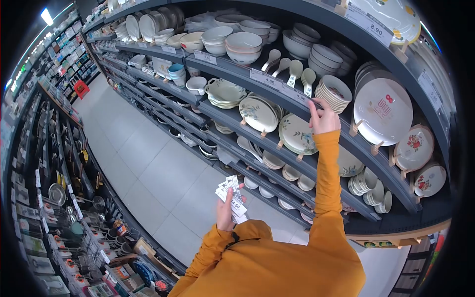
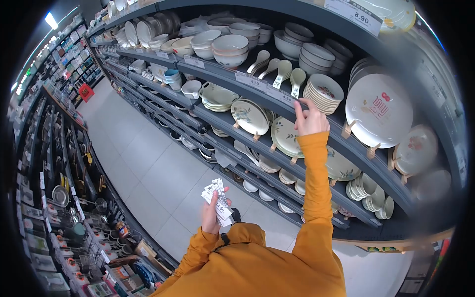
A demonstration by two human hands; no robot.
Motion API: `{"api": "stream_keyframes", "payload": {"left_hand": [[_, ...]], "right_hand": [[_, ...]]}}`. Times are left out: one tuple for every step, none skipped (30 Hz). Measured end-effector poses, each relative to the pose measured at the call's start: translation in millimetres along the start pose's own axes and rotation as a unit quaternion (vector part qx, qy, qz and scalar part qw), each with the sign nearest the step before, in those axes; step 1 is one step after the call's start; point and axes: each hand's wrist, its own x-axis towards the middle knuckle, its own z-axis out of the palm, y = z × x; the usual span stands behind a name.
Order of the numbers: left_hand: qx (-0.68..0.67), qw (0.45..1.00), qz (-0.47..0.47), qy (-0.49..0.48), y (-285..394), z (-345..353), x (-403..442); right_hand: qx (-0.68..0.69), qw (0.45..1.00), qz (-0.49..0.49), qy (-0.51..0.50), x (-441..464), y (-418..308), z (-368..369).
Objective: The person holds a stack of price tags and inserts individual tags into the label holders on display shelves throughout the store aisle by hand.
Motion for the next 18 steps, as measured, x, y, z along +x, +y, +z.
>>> {"api": "stream_keyframes", "payload": {"left_hand": [[-0.014,1.0,-0.01,0.005,-1.2,0.7,3.7],[-0.029,0.999,-0.02,0.01,-2.0,1.0,8.2],[-0.015,0.999,-0.024,0.016,-2.9,1.1,13.4],[-0.016,0.999,-0.04,-0.007,-1.6,-0.1,20.0],[-0.018,0.998,-0.058,-0.029,-0.1,-1.7,26.5],[-0.02,0.996,-0.075,-0.05,1.6,-1.4,32.9],[-0.041,0.995,-0.082,-0.05,3.9,2.7,38.6],[-0.063,0.993,-0.087,-0.049,7.3,9.1,45.4],[-0.083,0.991,-0.091,-0.048,11.5,14.4,52.8],[-0.089,0.991,-0.073,-0.073,15.7,18.6,60.9],[-0.094,0.989,-0.055,-0.098,19.5,22.8,69.2],[-0.102,0.987,-0.038,-0.122,21.3,26.0,76.7],[-0.097,0.985,-0.043,-0.134,21.3,25.8,86.0],[-0.092,0.985,-0.054,-0.134,21.0,26.0,93.4],[-0.085,0.985,-0.065,-0.135,21.5,25.8,100.8],[-0.077,0.985,-0.077,-0.136,22.4,25.4,109.4],[-0.08,0.987,-0.076,-0.12,19.1,24.6,117.3],[-0.065,0.99,-0.077,-0.097,18.4,21.8,123.4]], "right_hand": [[0.024,1.0,0.01,0.005,0.3,-1.1,0.4],[0.047,0.999,0.02,0.009,1.1,-1.0,2.1],[0.141,0.989,0.029,0.019,3.1,2.1,6.1],[0.185,0.982,0.042,0.024,5.0,3.4,7.9],[0.228,0.972,0.056,0.029,6.0,3.1,8.1],[0.27,0.96,0.07,0.033,6.4,-0.3,7.3],[0.352,0.927,0.106,0.077,1.2,-11.6,5.3],[0.33,0.932,0.083,0.121,-5.8,-9.9,7.1],[0.331,0.933,0.087,0.112,-19.4,-10.7,10.1],[0.331,0.934,0.093,0.102,-37.4,-13.5,13.9],[0.352,0.929,0.103,0.046,-59.0,-11.0,26.2],[0.372,0.922,0.112,-0.011,-83.6,-5.2,45.9],[0.425,0.878,0.205,-0.082,-108.3,-3.0,69.0],[0.452,0.852,0.222,-0.145,-130.4,2.0,92.5],[0.458,0.832,0.251,-0.187,-145.5,-0.4,106.2],[0.465,0.809,0.28,-0.227,-151.6,-3.1,115.0],[0.467,0.794,0.272,-0.279,-152.2,-2.9,118.4],[0.467,0.777,0.264,-0.329,-153.1,-2.4,120.6]]}}
